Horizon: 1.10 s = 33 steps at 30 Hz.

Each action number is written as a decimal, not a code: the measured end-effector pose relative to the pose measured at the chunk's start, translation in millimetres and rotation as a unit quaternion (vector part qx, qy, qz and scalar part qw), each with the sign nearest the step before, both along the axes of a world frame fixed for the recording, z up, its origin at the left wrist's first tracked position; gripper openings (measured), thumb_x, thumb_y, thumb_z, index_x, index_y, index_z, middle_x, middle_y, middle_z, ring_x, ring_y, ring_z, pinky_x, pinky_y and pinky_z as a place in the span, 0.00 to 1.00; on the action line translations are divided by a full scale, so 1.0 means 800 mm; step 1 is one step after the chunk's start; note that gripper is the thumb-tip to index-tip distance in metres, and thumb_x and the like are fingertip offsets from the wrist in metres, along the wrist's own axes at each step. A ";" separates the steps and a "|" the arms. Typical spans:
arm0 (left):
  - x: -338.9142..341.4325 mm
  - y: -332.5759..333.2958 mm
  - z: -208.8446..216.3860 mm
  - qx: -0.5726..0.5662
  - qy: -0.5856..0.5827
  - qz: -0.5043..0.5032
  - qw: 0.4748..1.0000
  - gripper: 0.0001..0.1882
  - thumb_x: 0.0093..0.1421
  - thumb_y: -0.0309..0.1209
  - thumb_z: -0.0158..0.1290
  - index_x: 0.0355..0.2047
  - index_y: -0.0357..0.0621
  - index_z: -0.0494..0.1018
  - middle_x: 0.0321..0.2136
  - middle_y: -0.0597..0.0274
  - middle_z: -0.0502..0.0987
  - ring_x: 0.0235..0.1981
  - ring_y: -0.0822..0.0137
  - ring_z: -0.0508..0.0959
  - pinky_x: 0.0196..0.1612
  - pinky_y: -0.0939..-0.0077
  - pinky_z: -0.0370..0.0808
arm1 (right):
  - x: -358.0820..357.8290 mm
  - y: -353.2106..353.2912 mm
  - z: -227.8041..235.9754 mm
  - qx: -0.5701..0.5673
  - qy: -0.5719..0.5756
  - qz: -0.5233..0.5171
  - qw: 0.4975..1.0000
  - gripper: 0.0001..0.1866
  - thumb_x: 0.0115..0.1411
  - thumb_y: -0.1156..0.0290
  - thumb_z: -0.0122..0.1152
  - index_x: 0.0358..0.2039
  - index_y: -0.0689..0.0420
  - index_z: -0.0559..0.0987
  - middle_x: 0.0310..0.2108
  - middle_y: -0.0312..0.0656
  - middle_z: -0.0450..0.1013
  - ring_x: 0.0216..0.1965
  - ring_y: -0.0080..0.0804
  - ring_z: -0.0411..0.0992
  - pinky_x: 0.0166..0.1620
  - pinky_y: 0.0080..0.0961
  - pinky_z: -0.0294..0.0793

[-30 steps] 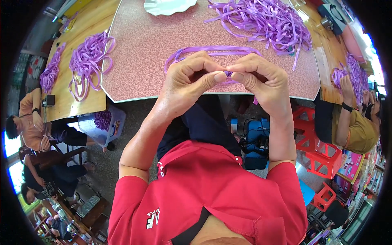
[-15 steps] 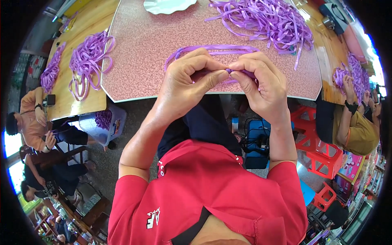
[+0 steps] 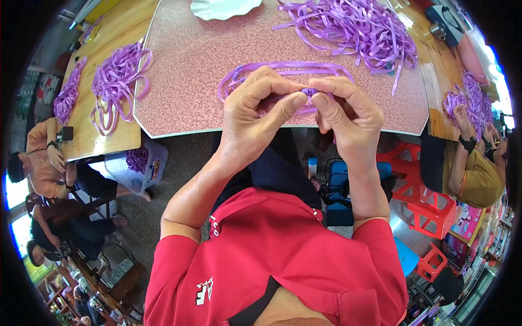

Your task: Manually tying loops and knots into purple ribbons to prepare them for a gift or decoration.

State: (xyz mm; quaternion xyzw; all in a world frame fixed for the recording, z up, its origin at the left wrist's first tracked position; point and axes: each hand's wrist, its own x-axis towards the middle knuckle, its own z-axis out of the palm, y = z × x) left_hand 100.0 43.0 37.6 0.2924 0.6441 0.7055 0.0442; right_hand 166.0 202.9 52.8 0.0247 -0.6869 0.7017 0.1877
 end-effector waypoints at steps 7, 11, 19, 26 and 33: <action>0.001 0.003 -0.003 0.051 -0.047 -0.028 0.997 0.06 0.59 0.25 0.60 0.37 0.39 0.80 0.29 0.68 0.73 0.31 0.78 0.69 0.32 0.84 0.65 | -0.003 0.002 -0.009 -0.152 -0.036 0.056 0.986 0.10 0.61 0.78 0.62 0.43 0.66 0.78 0.22 0.35 0.72 0.18 0.16 0.64 0.21 0.16 0.64; 0.001 0.002 -0.004 0.064 -0.065 -0.042 0.995 0.06 0.59 0.24 0.60 0.38 0.39 0.80 0.30 0.68 0.73 0.31 0.79 0.69 0.32 0.85 0.65 | -0.003 -0.001 -0.012 -0.162 -0.010 0.054 0.985 0.09 0.61 0.79 0.61 0.42 0.65 0.78 0.24 0.36 0.73 0.18 0.16 0.65 0.21 0.16 0.65; 0.002 0.003 -0.004 0.079 -0.078 -0.033 0.993 0.06 0.59 0.24 0.60 0.37 0.38 0.80 0.29 0.69 0.71 0.30 0.79 0.68 0.31 0.85 0.64 | -0.003 -0.007 -0.010 -0.024 0.052 -0.014 0.998 0.09 0.59 0.83 0.62 0.40 0.62 0.79 0.36 0.38 0.75 0.27 0.14 0.70 0.26 0.11 0.68; 0.000 0.000 -0.007 0.036 -0.047 -0.014 0.998 0.05 0.59 0.25 0.61 0.35 0.38 0.80 0.28 0.69 0.72 0.30 0.79 0.68 0.31 0.84 0.63 | -0.007 0.006 -0.004 0.092 0.075 0.011 0.993 0.07 0.56 0.83 0.64 0.37 0.63 0.80 0.36 0.40 0.75 0.33 0.19 0.72 0.32 0.15 0.72; 0.002 0.004 -0.008 0.064 -0.110 -0.027 0.992 0.05 0.59 0.26 0.60 0.35 0.37 0.79 0.29 0.69 0.72 0.30 0.79 0.68 0.33 0.85 0.64 | -0.012 0.013 -0.009 0.172 0.113 0.016 0.978 0.07 0.58 0.84 0.62 0.37 0.64 0.79 0.38 0.43 0.74 0.26 0.17 0.70 0.25 0.13 0.69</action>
